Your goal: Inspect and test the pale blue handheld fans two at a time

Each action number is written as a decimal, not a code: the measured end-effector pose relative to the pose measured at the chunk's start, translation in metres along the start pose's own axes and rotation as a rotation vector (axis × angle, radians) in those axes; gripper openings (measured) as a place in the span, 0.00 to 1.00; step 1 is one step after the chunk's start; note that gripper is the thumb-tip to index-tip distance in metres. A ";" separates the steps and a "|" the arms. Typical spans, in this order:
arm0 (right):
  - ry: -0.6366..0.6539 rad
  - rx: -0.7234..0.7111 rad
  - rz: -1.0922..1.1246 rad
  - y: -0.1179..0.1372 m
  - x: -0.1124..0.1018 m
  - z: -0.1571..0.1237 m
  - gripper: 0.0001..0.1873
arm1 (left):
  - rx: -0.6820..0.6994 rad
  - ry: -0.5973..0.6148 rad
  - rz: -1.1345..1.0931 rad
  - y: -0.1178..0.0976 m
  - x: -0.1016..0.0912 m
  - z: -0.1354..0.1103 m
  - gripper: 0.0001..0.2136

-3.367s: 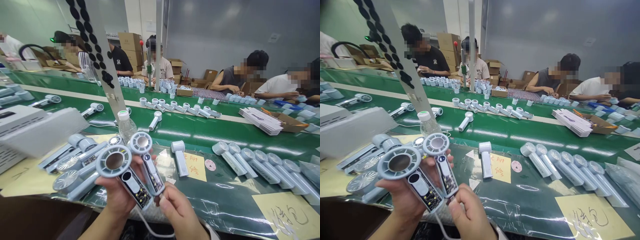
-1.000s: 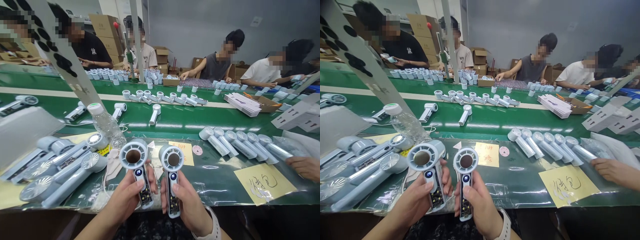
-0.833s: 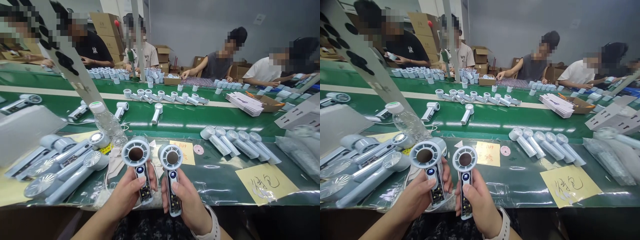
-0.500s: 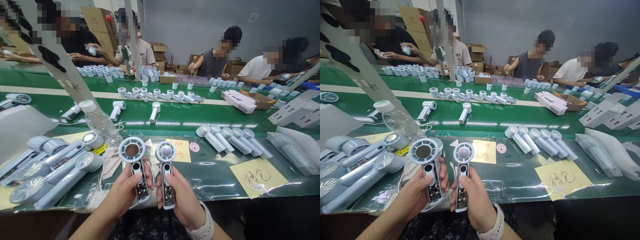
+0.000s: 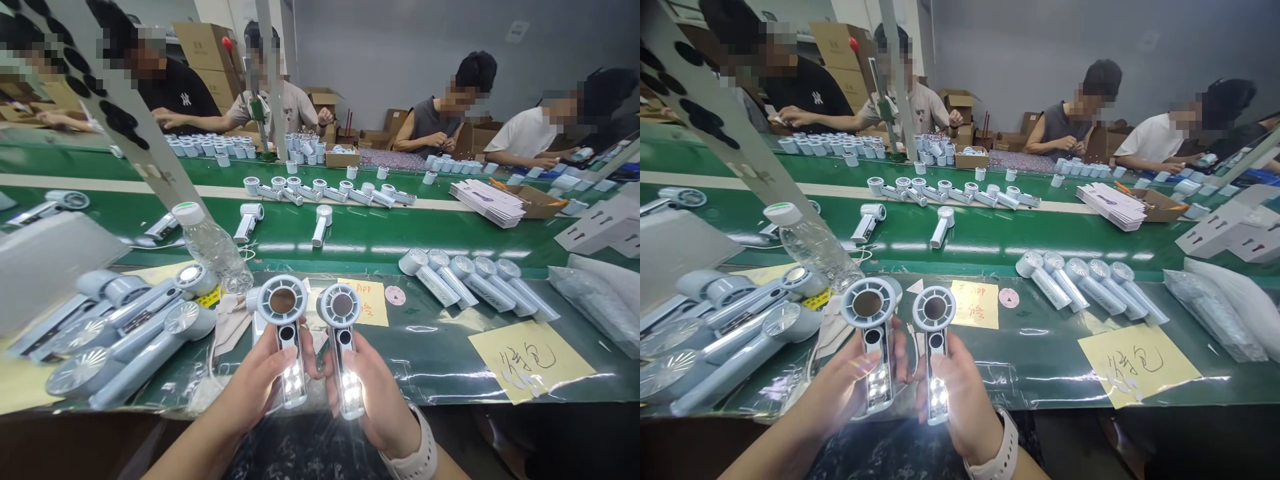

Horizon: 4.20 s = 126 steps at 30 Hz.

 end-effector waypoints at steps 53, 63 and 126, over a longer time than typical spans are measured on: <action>-0.238 -0.071 0.238 0.017 -0.028 -0.001 0.16 | -0.208 -0.027 -0.074 0.023 -0.006 -0.005 0.19; -0.244 0.012 0.217 0.015 -0.019 0.001 0.14 | -0.140 -0.008 -0.026 0.018 -0.008 -0.002 0.20; 0.245 -0.682 -0.842 0.049 -0.002 -0.020 0.07 | 0.601 0.332 1.015 -0.018 0.004 -0.010 0.21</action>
Point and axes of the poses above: each hand's wrist, its own z-axis towards the middle knuckle, its own x-axis out of the palm, y = z × x, the point moved 6 cm from there along z, towards the middle knuckle, and after that the axes turned 3 degrees about -z, right-handed, at the moved point
